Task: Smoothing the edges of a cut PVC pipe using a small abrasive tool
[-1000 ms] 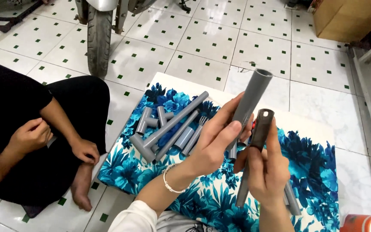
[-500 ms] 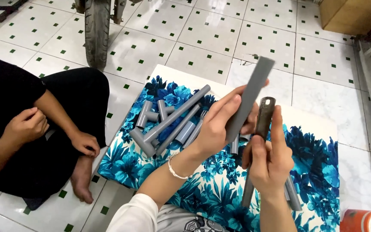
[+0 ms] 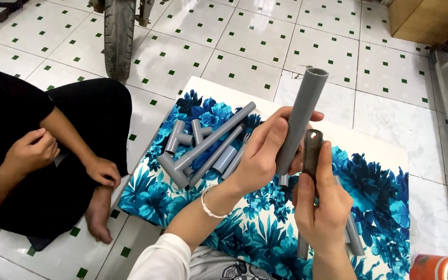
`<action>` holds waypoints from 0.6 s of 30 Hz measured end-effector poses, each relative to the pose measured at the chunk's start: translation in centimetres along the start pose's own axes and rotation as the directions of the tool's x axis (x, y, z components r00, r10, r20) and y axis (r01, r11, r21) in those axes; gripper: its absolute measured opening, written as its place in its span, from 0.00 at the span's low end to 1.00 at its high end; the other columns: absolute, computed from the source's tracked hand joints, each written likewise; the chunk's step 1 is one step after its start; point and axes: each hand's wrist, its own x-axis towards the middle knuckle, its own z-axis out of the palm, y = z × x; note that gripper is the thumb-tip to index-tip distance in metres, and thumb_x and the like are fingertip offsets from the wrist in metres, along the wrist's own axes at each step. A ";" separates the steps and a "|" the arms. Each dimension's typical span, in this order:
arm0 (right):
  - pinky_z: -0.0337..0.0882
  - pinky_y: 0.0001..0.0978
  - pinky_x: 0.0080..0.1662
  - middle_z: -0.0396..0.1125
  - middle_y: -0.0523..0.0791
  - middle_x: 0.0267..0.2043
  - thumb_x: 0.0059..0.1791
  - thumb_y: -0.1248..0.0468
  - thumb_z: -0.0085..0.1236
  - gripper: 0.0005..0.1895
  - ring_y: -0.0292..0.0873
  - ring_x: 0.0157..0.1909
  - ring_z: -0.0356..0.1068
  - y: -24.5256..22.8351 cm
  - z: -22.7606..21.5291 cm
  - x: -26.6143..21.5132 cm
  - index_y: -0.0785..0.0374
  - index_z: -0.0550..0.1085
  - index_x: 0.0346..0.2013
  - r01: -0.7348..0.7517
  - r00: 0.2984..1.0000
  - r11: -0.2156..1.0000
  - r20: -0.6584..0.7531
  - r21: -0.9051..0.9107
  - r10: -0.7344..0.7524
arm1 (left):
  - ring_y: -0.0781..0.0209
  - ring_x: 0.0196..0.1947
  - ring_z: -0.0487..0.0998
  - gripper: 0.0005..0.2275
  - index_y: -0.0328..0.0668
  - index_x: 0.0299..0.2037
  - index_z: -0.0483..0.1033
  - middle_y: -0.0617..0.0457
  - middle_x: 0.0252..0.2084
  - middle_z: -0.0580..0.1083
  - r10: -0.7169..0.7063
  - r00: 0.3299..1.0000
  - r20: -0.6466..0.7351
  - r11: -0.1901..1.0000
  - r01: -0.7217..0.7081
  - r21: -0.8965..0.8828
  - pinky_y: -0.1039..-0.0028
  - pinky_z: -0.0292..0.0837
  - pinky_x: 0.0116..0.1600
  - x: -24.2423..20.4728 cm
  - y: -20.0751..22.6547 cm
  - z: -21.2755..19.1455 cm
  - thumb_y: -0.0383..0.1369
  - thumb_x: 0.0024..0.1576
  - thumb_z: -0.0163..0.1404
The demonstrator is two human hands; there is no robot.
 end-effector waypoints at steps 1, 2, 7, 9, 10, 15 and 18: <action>0.62 0.26 0.24 0.74 0.48 0.28 0.53 0.81 0.50 0.33 0.35 0.21 0.66 0.0 0.0 0.0 0.78 0.57 0.74 0.019 1.000 1.000 0.002 -0.020 -0.019 | 0.72 0.24 0.66 0.20 0.41 0.68 0.65 0.58 0.37 0.73 -0.008 1.000 0.003 1.000 0.008 0.006 0.81 0.64 0.30 0.1 0.4 0.2 0.47 0.76 0.35; 0.62 0.26 0.24 0.74 0.48 0.28 0.53 0.81 0.50 0.33 0.35 0.21 0.66 0.0 0.0 -0.1 0.78 0.57 0.74 0.020 1.000 1.000 0.002 -0.020 -0.020 | 0.72 0.24 0.66 0.20 0.41 0.68 0.65 0.58 0.37 0.73 -0.007 1.000 0.003 1.000 0.007 0.006 0.81 0.64 0.30 0.1 0.6 0.3 0.47 0.76 0.35; 0.65 0.29 0.23 0.78 0.54 0.36 0.50 0.83 0.51 0.34 0.38 0.21 0.70 -0.5 -0.1 0.3 0.80 0.58 0.72 0.004 1.000 0.999 0.011 -0.043 -0.004 | 0.73 0.25 0.61 0.21 0.40 0.68 0.67 0.63 0.28 0.64 -0.042 0.999 0.013 0.999 0.042 0.012 0.82 0.58 0.34 -0.2 0.8 0.5 0.47 0.76 0.35; 0.65 0.29 0.25 0.77 0.54 0.37 0.50 0.82 0.50 0.35 0.39 0.21 0.68 -0.1 -0.6 -0.3 0.80 0.60 0.73 -0.024 1.000 0.999 0.019 -0.026 0.025 | 0.73 0.25 0.65 0.22 0.42 0.68 0.68 0.63 0.30 0.68 -0.063 0.998 -0.011 0.998 0.063 0.019 0.82 0.62 0.34 -0.3 0.7 0.9 0.48 0.76 0.34; 0.65 0.30 0.26 0.77 0.54 0.37 0.49 0.82 0.50 0.35 0.39 0.22 0.67 0.2 -0.3 -0.2 0.79 0.61 0.73 -0.053 0.998 0.998 0.030 -0.014 0.054 | 0.72 0.26 0.69 0.22 0.45 0.68 0.69 0.63 0.32 0.71 -0.083 0.996 -0.035 0.996 0.084 0.020 0.81 0.66 0.33 -0.3 1.0 0.6 0.49 0.76 0.33; 0.67 0.37 0.26 0.74 0.60 0.33 0.49 0.87 0.49 0.36 0.47 0.20 0.69 1.2 0.3 -0.5 0.84 0.64 0.74 -0.063 0.998 0.998 0.023 -0.011 0.063 | 0.74 0.23 0.62 0.19 0.45 0.69 0.69 0.66 0.30 0.66 -0.056 0.998 -0.041 0.996 0.053 -0.066 0.84 0.57 0.31 -0.2 0.5 0.6 0.47 0.78 0.37; 0.68 0.36 0.27 0.74 0.63 0.38 0.51 0.88 0.45 0.37 0.47 0.22 0.69 2.4 0.1 -0.8 0.81 0.62 0.78 -0.142 0.989 0.989 0.058 0.051 0.139 | 0.74 0.26 0.59 0.18 0.46 0.70 0.69 0.65 0.29 0.62 -0.151 0.988 -0.031 0.988 0.149 -0.039 0.84 0.53 0.31 -0.1 2.1 0.4 0.45 0.79 0.37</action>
